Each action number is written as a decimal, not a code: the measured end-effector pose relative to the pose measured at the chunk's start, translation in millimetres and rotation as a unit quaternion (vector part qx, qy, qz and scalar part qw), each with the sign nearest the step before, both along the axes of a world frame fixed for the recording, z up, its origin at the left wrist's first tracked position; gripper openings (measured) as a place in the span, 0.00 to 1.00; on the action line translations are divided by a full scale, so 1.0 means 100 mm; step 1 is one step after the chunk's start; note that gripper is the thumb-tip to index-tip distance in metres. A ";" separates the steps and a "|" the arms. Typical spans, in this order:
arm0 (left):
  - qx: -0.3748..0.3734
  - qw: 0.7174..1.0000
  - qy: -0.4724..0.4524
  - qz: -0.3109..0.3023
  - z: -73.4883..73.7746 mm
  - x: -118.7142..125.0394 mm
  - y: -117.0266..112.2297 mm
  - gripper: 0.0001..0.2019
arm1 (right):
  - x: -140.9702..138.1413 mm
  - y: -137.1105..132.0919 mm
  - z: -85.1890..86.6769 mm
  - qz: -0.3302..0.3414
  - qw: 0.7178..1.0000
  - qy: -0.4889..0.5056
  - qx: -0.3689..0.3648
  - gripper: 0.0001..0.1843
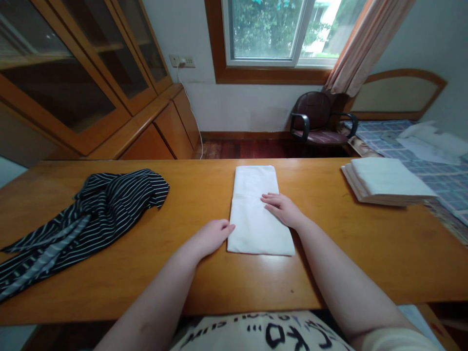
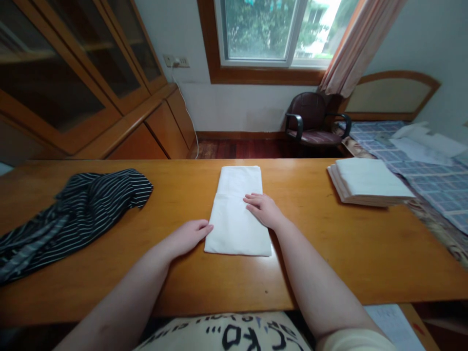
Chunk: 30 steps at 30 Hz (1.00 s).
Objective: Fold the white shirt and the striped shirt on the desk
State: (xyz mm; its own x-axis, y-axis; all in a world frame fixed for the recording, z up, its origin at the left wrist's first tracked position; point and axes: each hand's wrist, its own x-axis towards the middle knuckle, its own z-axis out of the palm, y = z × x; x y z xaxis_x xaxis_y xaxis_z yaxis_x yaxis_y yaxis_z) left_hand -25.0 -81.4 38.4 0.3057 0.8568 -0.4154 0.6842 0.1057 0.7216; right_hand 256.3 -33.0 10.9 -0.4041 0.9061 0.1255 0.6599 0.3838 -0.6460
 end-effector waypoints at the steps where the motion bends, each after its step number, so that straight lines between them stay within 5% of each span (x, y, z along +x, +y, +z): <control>1: -0.053 0.998 -0.031 -0.006 0.01 -0.04 -0.12 0.17 | 0.00 0.00 0.01 -0.002 1.000 0.001 0.000 0.19; 4: -0.161 0.982 -0.090 0.039 0.01 -0.10 -0.42 0.16 | 0.00 -0.01 0.02 -0.007 1.000 0.001 -0.004 0.19; 8: -0.132 0.980 -0.110 0.100 -0.02 -0.07 -0.60 0.17 | -0.01 0.00 0.01 -0.009 1.000 -0.001 -0.005 0.19; 17: -0.092 0.991 -0.049 0.088 -0.11 0.02 -0.51 0.12 | -0.02 -0.01 0.02 -0.009 1.000 -0.008 -0.007 0.19; 21: -0.071 0.996 0.034 0.042 0.03 -0.02 -0.48 0.12 | -0.01 0.00 0.00 -0.003 1.000 -0.024 -0.002 0.19; 27: 0.136 0.966 0.221 0.015 0.49 0.21 -0.25 0.15 | -0.02 0.01 -0.04 -0.005 0.999 -0.054 0.007 0.19; 30: 0.225 0.951 0.191 -0.090 0.45 0.52 -0.07 0.20 | -0.02 0.00 -0.05 -0.006 0.998 -0.062 0.015 0.19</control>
